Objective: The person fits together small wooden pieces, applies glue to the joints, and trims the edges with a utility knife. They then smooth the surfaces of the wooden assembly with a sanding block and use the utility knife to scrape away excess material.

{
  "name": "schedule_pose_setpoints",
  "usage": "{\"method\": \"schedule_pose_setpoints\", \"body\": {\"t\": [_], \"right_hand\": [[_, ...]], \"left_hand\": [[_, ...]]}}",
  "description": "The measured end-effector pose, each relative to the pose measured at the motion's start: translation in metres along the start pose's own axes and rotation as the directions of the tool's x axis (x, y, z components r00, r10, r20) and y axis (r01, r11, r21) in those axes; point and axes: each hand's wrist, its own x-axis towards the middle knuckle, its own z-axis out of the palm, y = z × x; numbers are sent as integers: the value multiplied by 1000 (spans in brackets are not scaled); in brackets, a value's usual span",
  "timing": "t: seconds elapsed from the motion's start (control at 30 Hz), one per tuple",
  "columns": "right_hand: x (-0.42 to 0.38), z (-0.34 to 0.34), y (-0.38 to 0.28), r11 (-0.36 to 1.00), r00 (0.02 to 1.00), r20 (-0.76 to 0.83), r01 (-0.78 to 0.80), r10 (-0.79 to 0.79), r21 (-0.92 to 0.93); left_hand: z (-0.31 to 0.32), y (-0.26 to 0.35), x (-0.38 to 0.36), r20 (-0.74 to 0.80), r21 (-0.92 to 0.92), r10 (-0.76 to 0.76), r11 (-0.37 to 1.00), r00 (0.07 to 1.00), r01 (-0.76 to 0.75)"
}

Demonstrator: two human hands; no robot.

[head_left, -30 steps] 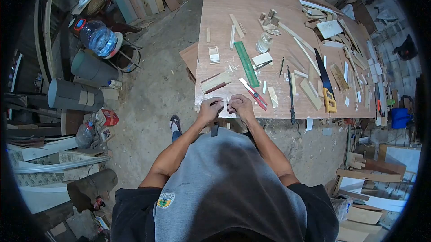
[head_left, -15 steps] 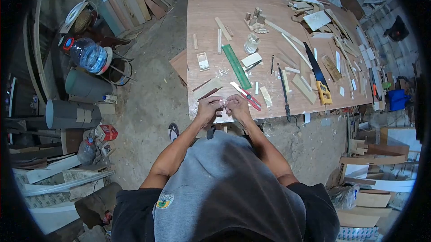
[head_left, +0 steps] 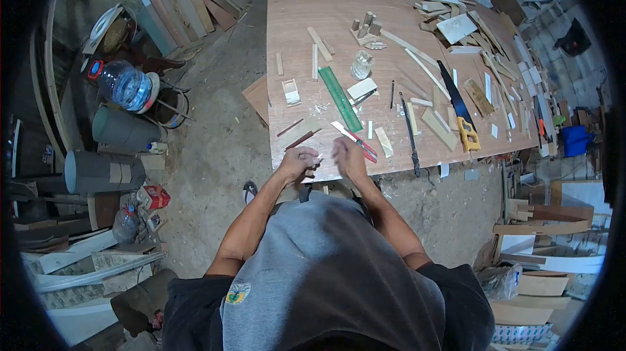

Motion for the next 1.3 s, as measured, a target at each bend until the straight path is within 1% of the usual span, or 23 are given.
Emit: {"method": "schedule_pose_setpoints", "body": {"t": [0.03, 0.07, 0.1, 0.13, 0.17, 0.23, 0.3, 0.37, 0.4, 0.47, 0.5, 0.6, 0.63, 0.7, 0.77, 0.83, 1.0, 1.07, 1.1, 1.17, 1.2, 1.27, 1.3], "right_hand": [[3, -1, 3, 970, 968, -177, 145, -180, -195], [4, -6, 7, 970, 969, -163, 152, -184, -190], [2, -17, -3, 888, 961, -167, 127, -220, -443], [1, -25, -8, 742, 952, -162, 88, -259, -665], [-1, -28, -4, 740, 953, -155, 95, -261, -666], [-4, -32, 18, 638, 984, -17, 101, -176, -763], [-2, -34, 32, 615, 980, 0, 124, -198, -778], [-2, -36, 30, 737, 974, -59, 127, -221, -664], [-5, -36, 30, 739, 974, -65, 120, -217, -663], [-8, -37, 28, 876, 998, -7, 53, -64, -479], [-10, -38, 23, 876, 998, -15, 52, -67, -479], [-30, -35, -13, 926, 979, 112, -123, 173, -357], [-36, -28, -12, 925, 979, 101, -133, 179, -355], [-44, -12, -5, 964, 982, 14, -181, 187, -195], [-39, -1, 7, 969, 987, -19, -161, 160, -189], [-30, 10, 15, 974, 977, -21, -208, 210, 88], [-22, 13, 27, 962, 970, 14, -242, 242, 130], [-25, 12, 28, 959, 967, 7, -252, 253, 132], [-26, 13, 31, 948, 960, -11, -274, 279, 161], [-34, 16, 37, 933, 949, -32, -300, 312, 197], [-35, 20, 48, 937, 951, -64, -283, 302, 205], [-38, 21, 57, 940, 951, -108, -263, 291, 217], [-41, 22, 58, 934, 935, -141, -296, 326, 202]], "left_hand": [[1, 2, -5, -70, -153, -9, 988, 998, -2], [1, 3, -8, -139, -303, -27, 953, 990, -17], [-1, -1, -9, -150, -309, -30, 951, 988, -18], [-2, -5, -7, -185, -332, -58, 943, 981, -7], [-2, -8, -5, -215, -354, -84, 935, 973, 2], [0, -8, -7, -245, -346, -57, 938, 968, -32], [2, -14, -4, -266, -353, -52, 935, 962, -47], [1, -19, 0, -282, -324, -37, 944, 959, -59], [1, -23, 3, -297, -296, -23, 953, 955, -69], [2, -30, 10, -311, -214, -5, 975, 950, -65], [2, -30, 14, -331, -134, 18, 989, 944, -66], [3, -34, 24, -317, -66, 67, 994, 946, -92], [4, -37, 26, -297, -18, 90, 995, 951, -100], [5, -38, 32, -268, 45, 135, 991, 954, -128], [8, -35, 36, -177, 114, 124, 988, 976, -104], [10, -29, 38, -117, 168, 162, 976, 980, -141], [15, -12, 44, 4, 315, 233, 923, 973, -222], [19, -7, 48, 38, 477, 279, 839, 960, -263], [19, -5, 52, 45, 480, 280, 836, 959, -267], [21, -7, 56, 171, 590, 389, 696, 905, -410], [23, -6, 61, 181, 593, 391, 688, 902, -417], [31, -4, 68, 296, 674, 358, 579, 886, -459], [35, -3, 69, 305, 675, 358, 573, 883, -465]]}}
